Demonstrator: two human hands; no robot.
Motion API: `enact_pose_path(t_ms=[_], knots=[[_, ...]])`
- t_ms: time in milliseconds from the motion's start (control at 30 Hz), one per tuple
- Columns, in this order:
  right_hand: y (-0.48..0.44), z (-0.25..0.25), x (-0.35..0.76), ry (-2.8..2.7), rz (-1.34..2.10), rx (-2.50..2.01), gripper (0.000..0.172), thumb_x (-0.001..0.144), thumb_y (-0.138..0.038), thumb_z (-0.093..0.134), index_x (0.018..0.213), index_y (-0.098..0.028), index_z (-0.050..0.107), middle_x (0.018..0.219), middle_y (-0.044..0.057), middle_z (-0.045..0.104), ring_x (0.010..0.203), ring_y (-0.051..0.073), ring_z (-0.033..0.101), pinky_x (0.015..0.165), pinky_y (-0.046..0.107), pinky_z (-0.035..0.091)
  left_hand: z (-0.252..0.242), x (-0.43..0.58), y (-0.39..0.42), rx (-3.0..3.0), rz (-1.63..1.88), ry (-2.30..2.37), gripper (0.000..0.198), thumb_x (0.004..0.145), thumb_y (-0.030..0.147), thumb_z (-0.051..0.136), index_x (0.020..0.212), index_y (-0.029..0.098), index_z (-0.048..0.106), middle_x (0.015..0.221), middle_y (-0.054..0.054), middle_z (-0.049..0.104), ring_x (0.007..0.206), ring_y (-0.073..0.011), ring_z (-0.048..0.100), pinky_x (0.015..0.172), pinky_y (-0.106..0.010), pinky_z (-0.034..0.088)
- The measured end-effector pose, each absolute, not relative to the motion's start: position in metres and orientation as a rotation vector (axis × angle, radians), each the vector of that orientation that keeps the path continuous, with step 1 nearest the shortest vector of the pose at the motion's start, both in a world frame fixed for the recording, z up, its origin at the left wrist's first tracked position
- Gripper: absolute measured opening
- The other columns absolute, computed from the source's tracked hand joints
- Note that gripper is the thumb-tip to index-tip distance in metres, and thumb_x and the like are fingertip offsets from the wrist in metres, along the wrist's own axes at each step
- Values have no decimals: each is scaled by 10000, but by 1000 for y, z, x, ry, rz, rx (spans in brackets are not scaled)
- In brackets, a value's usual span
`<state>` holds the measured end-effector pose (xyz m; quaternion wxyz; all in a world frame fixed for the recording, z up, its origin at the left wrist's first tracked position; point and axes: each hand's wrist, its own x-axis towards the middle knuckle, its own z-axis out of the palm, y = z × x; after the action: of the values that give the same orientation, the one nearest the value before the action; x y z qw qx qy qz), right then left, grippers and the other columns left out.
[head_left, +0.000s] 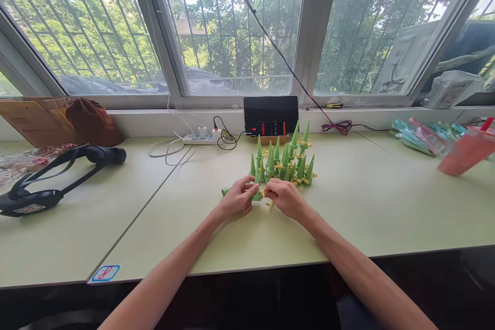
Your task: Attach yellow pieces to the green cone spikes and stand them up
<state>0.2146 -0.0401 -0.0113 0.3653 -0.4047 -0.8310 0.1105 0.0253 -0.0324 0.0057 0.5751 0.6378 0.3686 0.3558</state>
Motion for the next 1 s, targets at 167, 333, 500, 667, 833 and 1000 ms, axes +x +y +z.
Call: enact_pose_path(t_ms=[167, 333, 500, 667, 833, 1000], knots=[[-41, -9, 214, -2153, 323, -1046, 196, 900, -150, 573, 707, -178, 561, 705, -7, 538, 646, 118, 483, 624, 226, 357, 2, 24, -31, 1549, 837, 858, 390, 832, 549, 613, 920, 198, 466, 687, 54, 543, 348, -16, 347, 365, -196, 385], [-43, -7, 213, -2144, 341, -1057, 202, 918, -156, 547, 718, -177, 562, 712, 5, 569, 654, 126, 500, 626, 234, 361, 0, 24, -31, 1558, 857, 809, 368, 842, 526, 612, 921, 198, 464, 702, 52, 555, 351, -16, 364, 376, -199, 405], [-45, -5, 213, -2160, 287, -1092, 277, 944, -186, 501, 667, -183, 508, 672, 5, 540, 622, 127, 463, 592, 239, 321, 3, 26, -34, 1599, 866, 799, 370, 855, 529, 599, 932, 198, 451, 786, 23, 593, 353, -26, 429, 408, -235, 485], [-45, -6, 213, -2157, 226, -1157, 318, 963, -213, 451, 645, -192, 453, 639, 1, 498, 573, 123, 410, 559, 245, 276, 8, 27, -37, 1643, 887, 793, 385, 841, 543, 606, 926, 195, 463, 880, -4, 611, 389, -44, 511, 448, -254, 527], [-45, -7, 213, -2168, 200, -1222, 328, 979, -235, 394, 654, -199, 417, 624, 3, 493, 543, 125, 378, 540, 253, 238, 6, 29, -37, 1690, 928, 795, 389, 836, 544, 614, 937, 200, 464, 915, -11, 602, 422, -59, 561, 463, -240, 521], [-46, -6, 210, -2154, 219, -1262, 363, 998, -265, 352, 642, -205, 383, 587, -8, 453, 517, 123, 347, 530, 260, 220, 6, 30, -36, 1698, 935, 783, 382, 850, 538, 599, 921, 198, 442, 928, -14, 599, 417, -65, 570, 448, -238, 500]])
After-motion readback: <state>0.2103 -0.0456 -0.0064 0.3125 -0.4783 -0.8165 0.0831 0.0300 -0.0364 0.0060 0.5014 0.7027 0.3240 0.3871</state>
